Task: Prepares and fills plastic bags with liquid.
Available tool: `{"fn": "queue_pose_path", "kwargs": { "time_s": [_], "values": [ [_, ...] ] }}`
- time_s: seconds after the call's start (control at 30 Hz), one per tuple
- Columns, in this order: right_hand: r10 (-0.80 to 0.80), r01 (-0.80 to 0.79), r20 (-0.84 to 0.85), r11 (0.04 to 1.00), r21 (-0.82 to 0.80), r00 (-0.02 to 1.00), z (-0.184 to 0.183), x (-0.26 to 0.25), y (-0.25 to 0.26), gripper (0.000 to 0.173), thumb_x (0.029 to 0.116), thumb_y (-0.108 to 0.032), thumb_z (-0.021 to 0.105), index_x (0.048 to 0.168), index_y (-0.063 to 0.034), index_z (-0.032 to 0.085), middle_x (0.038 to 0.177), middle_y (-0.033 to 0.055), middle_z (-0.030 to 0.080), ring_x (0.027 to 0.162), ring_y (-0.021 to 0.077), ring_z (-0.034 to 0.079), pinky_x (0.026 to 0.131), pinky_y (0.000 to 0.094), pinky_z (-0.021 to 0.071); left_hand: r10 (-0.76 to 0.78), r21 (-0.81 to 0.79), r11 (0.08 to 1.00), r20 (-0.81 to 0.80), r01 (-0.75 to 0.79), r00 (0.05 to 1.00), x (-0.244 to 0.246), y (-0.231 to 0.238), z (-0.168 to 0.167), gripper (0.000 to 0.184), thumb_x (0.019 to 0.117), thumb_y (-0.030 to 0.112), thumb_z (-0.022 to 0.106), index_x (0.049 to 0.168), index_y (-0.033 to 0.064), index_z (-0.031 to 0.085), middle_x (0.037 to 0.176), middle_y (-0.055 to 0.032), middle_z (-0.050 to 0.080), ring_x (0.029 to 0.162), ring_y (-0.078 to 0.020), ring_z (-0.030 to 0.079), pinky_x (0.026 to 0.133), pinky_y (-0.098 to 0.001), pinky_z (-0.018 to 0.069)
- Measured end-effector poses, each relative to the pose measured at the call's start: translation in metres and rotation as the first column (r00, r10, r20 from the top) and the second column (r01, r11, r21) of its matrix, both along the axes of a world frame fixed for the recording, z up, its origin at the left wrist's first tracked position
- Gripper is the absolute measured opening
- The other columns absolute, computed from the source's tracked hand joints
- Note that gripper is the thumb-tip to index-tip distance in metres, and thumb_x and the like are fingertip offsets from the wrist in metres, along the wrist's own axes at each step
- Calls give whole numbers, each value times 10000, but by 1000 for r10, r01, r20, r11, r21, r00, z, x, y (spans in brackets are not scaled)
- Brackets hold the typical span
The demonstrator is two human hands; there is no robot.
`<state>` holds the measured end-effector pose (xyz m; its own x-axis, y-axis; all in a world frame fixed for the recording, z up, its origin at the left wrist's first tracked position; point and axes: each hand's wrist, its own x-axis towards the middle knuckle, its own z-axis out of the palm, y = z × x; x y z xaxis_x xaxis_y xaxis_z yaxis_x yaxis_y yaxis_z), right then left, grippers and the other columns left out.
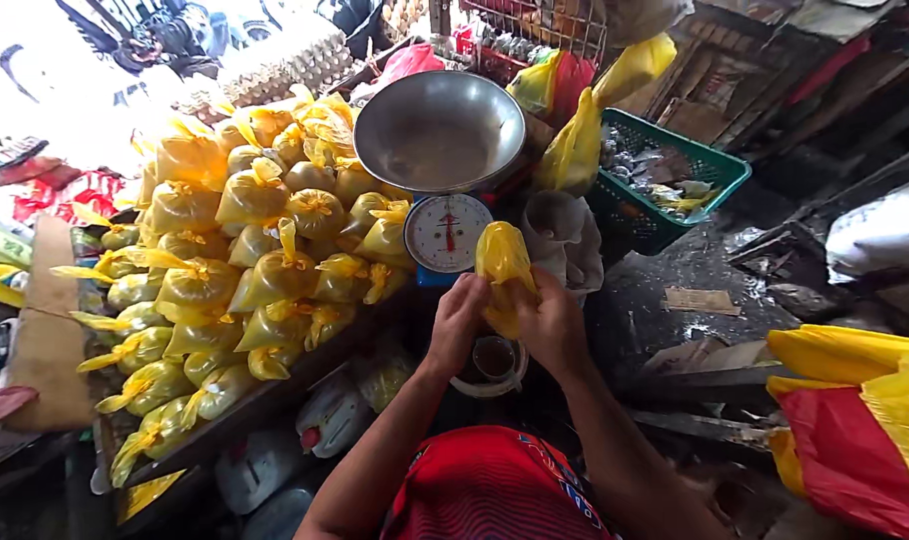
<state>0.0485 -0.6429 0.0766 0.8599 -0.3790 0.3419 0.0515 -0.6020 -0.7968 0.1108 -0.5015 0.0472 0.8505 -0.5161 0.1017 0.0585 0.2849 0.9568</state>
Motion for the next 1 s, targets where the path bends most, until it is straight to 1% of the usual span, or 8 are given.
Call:
{"fn": "queue_pose_path", "kwargs": {
  "time_s": [0.17,0.33,0.47,0.6,0.7,0.77,0.9,1.0],
  "values": [
    [111,-131,97,965,226,989,0,2,18,283,1089,-230,447,1065,-83,688,840,11,691,790,92,688,721,322,599,131,162,971,249,-174,960,17,14,5,280,1064,289,554,1043,68,725,1007,-72,683,855,-191,676,749,-386,603],
    [-74,76,-34,996,52,997,13,17,58,768,862,-748,617,1245,-84,578,904,45,692,825,178,702,711,464,606,190,176,944,406,-280,894,22,34,0,175,1024,162,582,948,67,707,867,-32,676,727,-128,651,647,-324,581],
    [-225,247,140,956,-159,964,6,35,86,314,976,-201,641,1208,-1,571,917,157,689,790,296,707,667,515,589,265,38,962,120,-271,957,22,51,9,271,1087,229,494,1062,43,689,861,-91,704,764,-189,693,704,-391,607],
    [-277,230,163,939,254,947,-4,40,89,282,980,-28,520,1252,-42,593,1125,109,673,1011,201,675,852,434,591,-203,-469,880,-504,-69,840,36,78,26,339,1077,277,395,1285,97,593,1162,-135,678,1044,-248,672,907,-457,564],
    [-279,-13,142,418,908,950,8,39,92,285,1024,-48,399,1226,-115,589,1094,32,684,991,155,673,844,400,585,-405,-510,853,-512,112,758,53,101,25,292,942,342,578,1104,117,671,1017,-105,711,912,-218,704,797,-423,600],
    [-197,-118,138,111,987,971,20,28,92,307,1045,-216,393,1226,-146,631,1053,40,699,954,172,687,825,414,593,-457,-517,835,-463,188,759,66,111,23,300,916,368,622,1087,131,689,1002,-84,719,908,-202,707,796,-424,604],
    [38,-125,123,506,854,992,15,3,94,378,1029,-327,524,1385,-213,582,1112,56,697,927,154,692,786,376,608,-544,-640,729,-328,242,772,81,114,26,583,992,667,454,1242,177,647,1170,-64,701,1093,-199,677,932,-454,575],
    [-94,111,-73,951,288,993,6,-13,95,813,843,-251,817,1539,-221,396,1119,99,653,929,226,681,776,454,621,-448,-166,893,-224,419,866,66,108,18,508,1001,469,593,1415,181,532,1185,-97,696,1028,-220,695,856,-440,607]
  ]
}}
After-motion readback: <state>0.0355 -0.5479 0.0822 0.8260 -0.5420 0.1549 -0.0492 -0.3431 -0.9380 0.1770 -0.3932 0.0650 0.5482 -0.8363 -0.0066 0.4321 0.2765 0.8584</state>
